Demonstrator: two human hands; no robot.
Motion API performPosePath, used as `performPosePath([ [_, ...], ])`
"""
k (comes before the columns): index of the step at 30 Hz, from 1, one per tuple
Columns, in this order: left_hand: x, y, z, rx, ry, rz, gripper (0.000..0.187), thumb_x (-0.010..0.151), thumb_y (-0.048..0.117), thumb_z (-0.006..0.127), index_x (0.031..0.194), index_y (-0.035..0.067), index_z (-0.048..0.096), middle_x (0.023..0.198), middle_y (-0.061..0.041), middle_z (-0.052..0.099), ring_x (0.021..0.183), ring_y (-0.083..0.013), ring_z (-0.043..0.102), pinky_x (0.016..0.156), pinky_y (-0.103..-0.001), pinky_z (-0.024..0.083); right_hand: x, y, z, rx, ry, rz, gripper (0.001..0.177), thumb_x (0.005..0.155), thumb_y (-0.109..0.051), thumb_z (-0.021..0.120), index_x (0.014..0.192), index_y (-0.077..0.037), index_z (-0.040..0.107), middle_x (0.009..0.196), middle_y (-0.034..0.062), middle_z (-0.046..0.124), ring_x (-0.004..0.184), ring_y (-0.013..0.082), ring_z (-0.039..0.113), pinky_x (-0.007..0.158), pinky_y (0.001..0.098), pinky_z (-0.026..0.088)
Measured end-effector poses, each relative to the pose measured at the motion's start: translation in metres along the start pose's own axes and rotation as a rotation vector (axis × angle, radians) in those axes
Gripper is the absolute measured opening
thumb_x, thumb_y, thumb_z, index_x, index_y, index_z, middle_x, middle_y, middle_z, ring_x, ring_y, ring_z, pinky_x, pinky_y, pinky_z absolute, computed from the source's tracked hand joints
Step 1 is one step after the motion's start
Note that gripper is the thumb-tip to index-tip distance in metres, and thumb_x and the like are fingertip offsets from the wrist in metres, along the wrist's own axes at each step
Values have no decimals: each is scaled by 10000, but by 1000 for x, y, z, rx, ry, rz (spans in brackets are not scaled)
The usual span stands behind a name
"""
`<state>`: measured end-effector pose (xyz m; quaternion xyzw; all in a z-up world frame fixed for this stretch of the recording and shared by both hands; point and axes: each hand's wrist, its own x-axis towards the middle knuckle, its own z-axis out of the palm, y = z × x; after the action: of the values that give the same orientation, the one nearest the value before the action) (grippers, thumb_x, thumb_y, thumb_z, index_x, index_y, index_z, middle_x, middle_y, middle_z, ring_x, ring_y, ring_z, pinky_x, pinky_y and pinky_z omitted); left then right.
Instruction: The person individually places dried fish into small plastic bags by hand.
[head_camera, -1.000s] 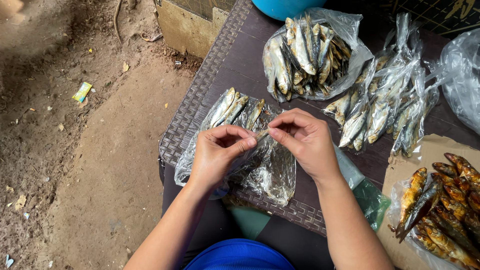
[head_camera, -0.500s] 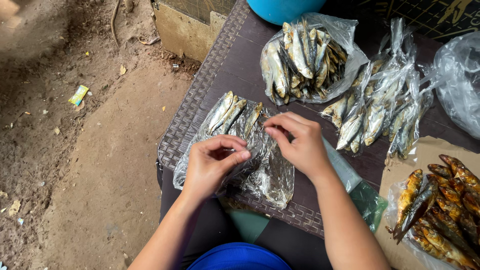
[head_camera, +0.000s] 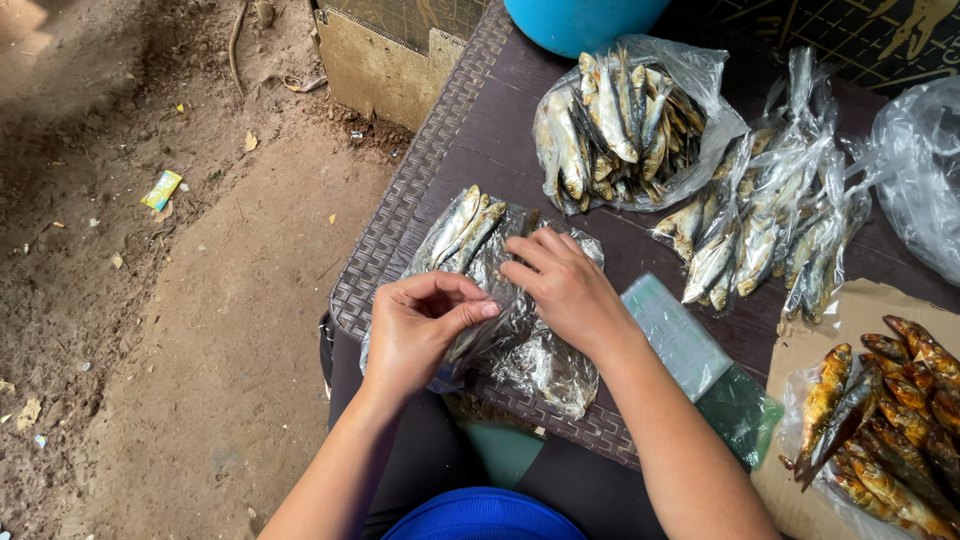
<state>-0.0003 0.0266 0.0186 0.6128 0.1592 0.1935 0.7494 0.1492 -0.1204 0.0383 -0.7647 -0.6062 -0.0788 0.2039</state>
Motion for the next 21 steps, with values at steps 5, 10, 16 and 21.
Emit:
performPosePath([
  [5,0,-1,2,-6,18,22,97,805,11,845,876,10,779,831,-24,772,756,-62,688,709,-223,558,-4,10,-3,48,86,10,359,722,173,613,1025,-13,664,1135,109,669,1087,306,640,942,421,545],
  [10,-2,4,9,81,58,34,69,818,31,845,868,18,801,806,-23,778,723,-52,680,678,-212,550,-17,15,-10,397,367,243,175,966,116,594,1054,-35,606,1067,93,701,985,184,717,854,336,606],
  [16,2,4,14,96,30,33,88,809,55,850,870,15,801,810,-32,781,722,-52,690,667,-210,555,-28,6,-30,1465,584,321,114,1079,-50,598,1185,-28,561,1114,141,670,915,186,637,818,347,562],
  [21,2,1,17,94,51,-6,107,793,48,862,872,9,803,784,-43,775,696,-55,678,643,-213,542,-31,6,-32,1427,487,328,92,1093,-41,600,1178,-22,573,1091,139,668,903,178,633,806,326,549],
])
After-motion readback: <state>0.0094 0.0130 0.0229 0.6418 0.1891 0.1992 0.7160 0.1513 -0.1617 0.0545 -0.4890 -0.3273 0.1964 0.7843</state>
